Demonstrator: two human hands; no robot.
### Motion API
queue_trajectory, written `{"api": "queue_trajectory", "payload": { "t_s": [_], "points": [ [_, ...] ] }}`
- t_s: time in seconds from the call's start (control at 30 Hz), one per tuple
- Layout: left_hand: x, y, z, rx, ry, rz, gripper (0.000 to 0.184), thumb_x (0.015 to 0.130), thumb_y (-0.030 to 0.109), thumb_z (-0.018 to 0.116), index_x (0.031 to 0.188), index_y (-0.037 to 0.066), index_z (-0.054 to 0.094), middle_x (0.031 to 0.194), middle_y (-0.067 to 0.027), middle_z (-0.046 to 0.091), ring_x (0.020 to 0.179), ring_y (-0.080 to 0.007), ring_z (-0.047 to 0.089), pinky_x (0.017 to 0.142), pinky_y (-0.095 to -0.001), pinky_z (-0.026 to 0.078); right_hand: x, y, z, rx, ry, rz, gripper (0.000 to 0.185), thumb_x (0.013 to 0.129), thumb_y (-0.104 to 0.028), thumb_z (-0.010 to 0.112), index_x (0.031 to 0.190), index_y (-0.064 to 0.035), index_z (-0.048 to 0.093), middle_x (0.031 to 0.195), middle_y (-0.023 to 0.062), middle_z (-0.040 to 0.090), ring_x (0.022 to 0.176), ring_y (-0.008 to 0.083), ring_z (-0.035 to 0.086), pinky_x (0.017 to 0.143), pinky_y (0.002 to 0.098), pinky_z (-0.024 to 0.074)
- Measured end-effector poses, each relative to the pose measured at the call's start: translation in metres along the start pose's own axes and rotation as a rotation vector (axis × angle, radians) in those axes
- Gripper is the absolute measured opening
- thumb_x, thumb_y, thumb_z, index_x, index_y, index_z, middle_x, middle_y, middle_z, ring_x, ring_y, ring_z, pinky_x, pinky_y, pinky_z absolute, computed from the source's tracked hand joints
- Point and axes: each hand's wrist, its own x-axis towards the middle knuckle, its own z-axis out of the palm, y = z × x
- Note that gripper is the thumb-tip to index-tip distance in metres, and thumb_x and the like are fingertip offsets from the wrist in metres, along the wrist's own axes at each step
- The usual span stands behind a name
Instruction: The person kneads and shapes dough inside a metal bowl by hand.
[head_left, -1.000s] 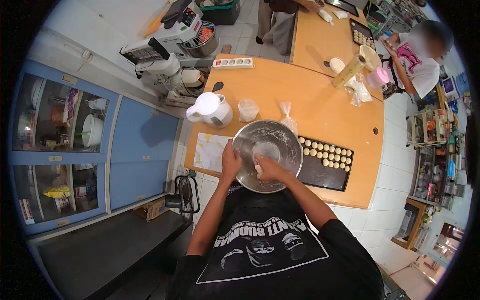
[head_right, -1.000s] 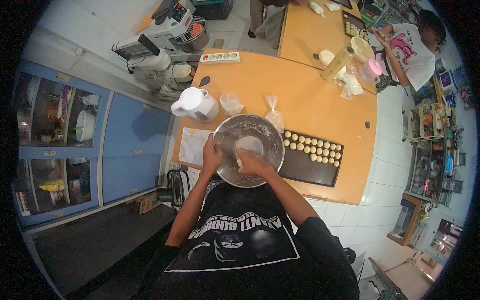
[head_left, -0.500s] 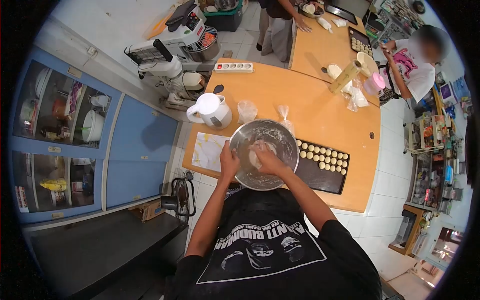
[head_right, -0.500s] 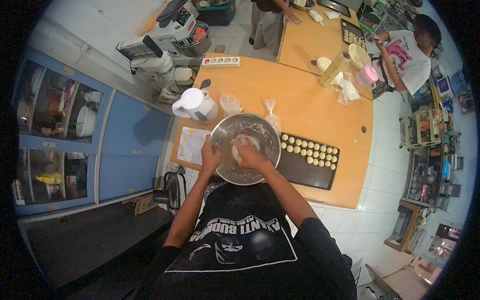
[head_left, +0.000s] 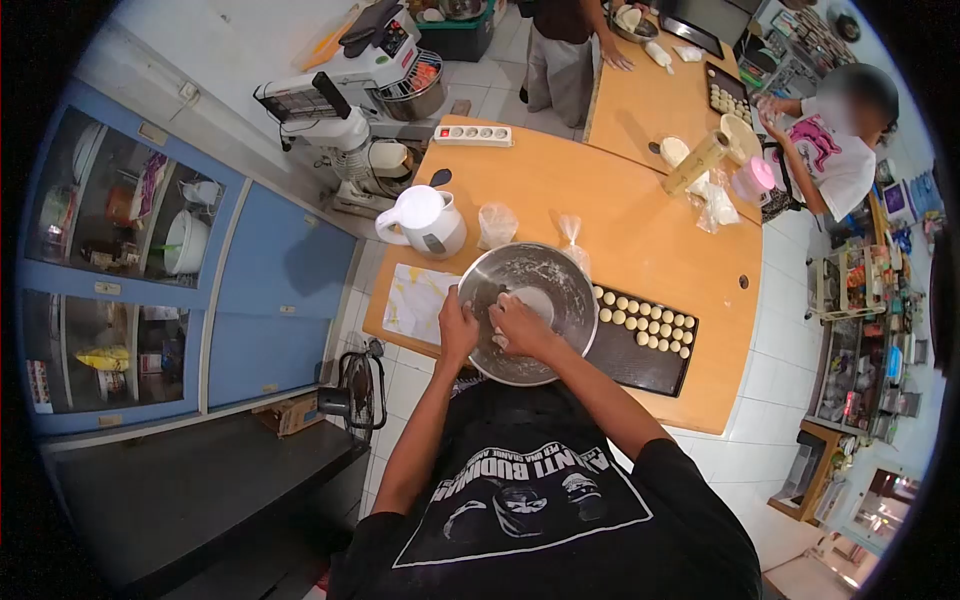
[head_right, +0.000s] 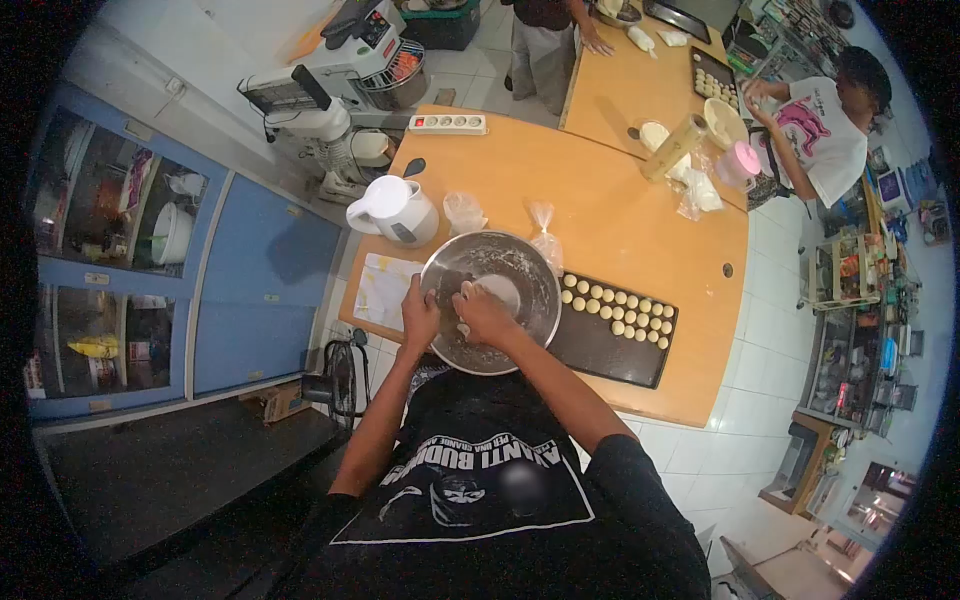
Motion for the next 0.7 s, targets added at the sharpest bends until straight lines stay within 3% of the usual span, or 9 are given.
{"api": "queue_trajectory", "payload": {
  "t_s": [0.23, 0.33, 0.43, 0.5, 0.57, 0.63, 0.7],
  "points": [
    [0.003, 0.007, -0.001, 0.036, -0.020, -0.020, 0.029, 0.090, -0.009, 0.056, 0.118, -0.003, 0.055, 0.105, -0.0320, 0.065, 0.104, -0.0531, 0.062, 0.085, -0.0540, 0.049, -0.003, 0.038, 0.042, 0.096, -0.063, 0.068, 0.047, 0.076, -0.006, 0.074, 0.116, -0.0003, 0.051, 0.110, 0.0234, 0.060, 0.106, 0.0430, 0.062, 0.091, 0.0514, 0.0507],
    [0.003, 0.009, -0.002, 0.046, -0.036, -0.060, 0.028, 0.090, -0.009, 0.056, 0.118, -0.003, 0.055, 0.105, -0.0320, 0.066, 0.104, -0.0529, 0.063, 0.085, -0.0538, 0.050, -0.007, 0.035, 0.040, 0.109, 0.059, -0.094, 0.044, 0.078, 0.001, 0.071, 0.118, -0.0023, 0.053, 0.110, 0.0241, 0.062, 0.101, 0.0437, 0.065, 0.087, 0.0534, 0.0522],
    [0.001, 0.009, -0.003, 0.023, -0.029, -0.056, 0.028, 0.091, -0.010, 0.056, 0.118, -0.003, 0.055, 0.105, -0.0318, 0.066, 0.104, -0.0530, 0.063, 0.085, -0.0538, 0.050, -0.006, 0.026, 0.025, 0.083, 0.048, 0.014, 0.039, 0.081, -0.002, 0.069, 0.117, -0.0021, 0.053, 0.106, 0.0233, 0.063, 0.106, 0.0442, 0.063, 0.087, 0.0513, 0.0517],
    [0.001, 0.008, -0.002, 0.004, -0.032, -0.051, 0.028, 0.091, -0.010, 0.056, 0.118, -0.003, 0.055, 0.105, -0.0319, 0.066, 0.103, -0.0531, 0.063, 0.085, -0.0539, 0.050, 0.004, 0.027, 0.030, 0.243, 0.144, 0.062, 0.024, 0.089, -0.011, 0.069, 0.109, -0.0022, 0.059, 0.099, 0.0246, 0.067, 0.096, 0.0461, 0.066, 0.082, 0.0534, 0.0532],
    [0.002, 0.007, -0.002, -0.016, -0.032, -0.041, 0.028, 0.091, -0.010, 0.056, 0.118, -0.003, 0.054, 0.104, -0.0320, 0.066, 0.103, -0.0532, 0.063, 0.084, -0.0541, 0.050, 0.013, 0.019, 0.025, 0.199, 0.074, 0.156, 0.021, 0.094, -0.019, 0.063, 0.107, -0.0024, 0.061, 0.091, 0.0246, 0.068, 0.091, 0.0458, 0.068, 0.081, 0.0539, 0.0542],
    [0.002, 0.007, 0.000, 0.024, -0.024, -0.040, 0.027, 0.091, -0.009, 0.055, 0.117, -0.003, 0.054, 0.103, -0.0327, 0.066, 0.102, -0.0533, 0.063, 0.084, -0.0540, 0.049, 0.015, 0.017, 0.026, 0.155, 0.003, 0.247, 0.026, 0.100, -0.027, 0.057, 0.105, -0.0027, 0.063, 0.084, 0.0245, 0.070, 0.086, 0.0454, 0.070, 0.080, 0.0544, 0.0551],
    [0.003, 0.009, 0.001, 0.027, -0.026, -0.028, 0.027, 0.091, -0.009, 0.055, 0.118, -0.004, 0.054, 0.103, -0.0329, 0.066, 0.102, -0.0534, 0.063, 0.084, -0.0541, 0.049, 0.016, 0.015, 0.028, 0.031, 0.053, 0.279, 0.045, 0.105, -0.042, 0.045, 0.097, -0.0037, 0.066, 0.077, 0.0261, 0.070, 0.076, 0.0455, 0.071, 0.076, 0.0554, 0.0560]
  ]
}}
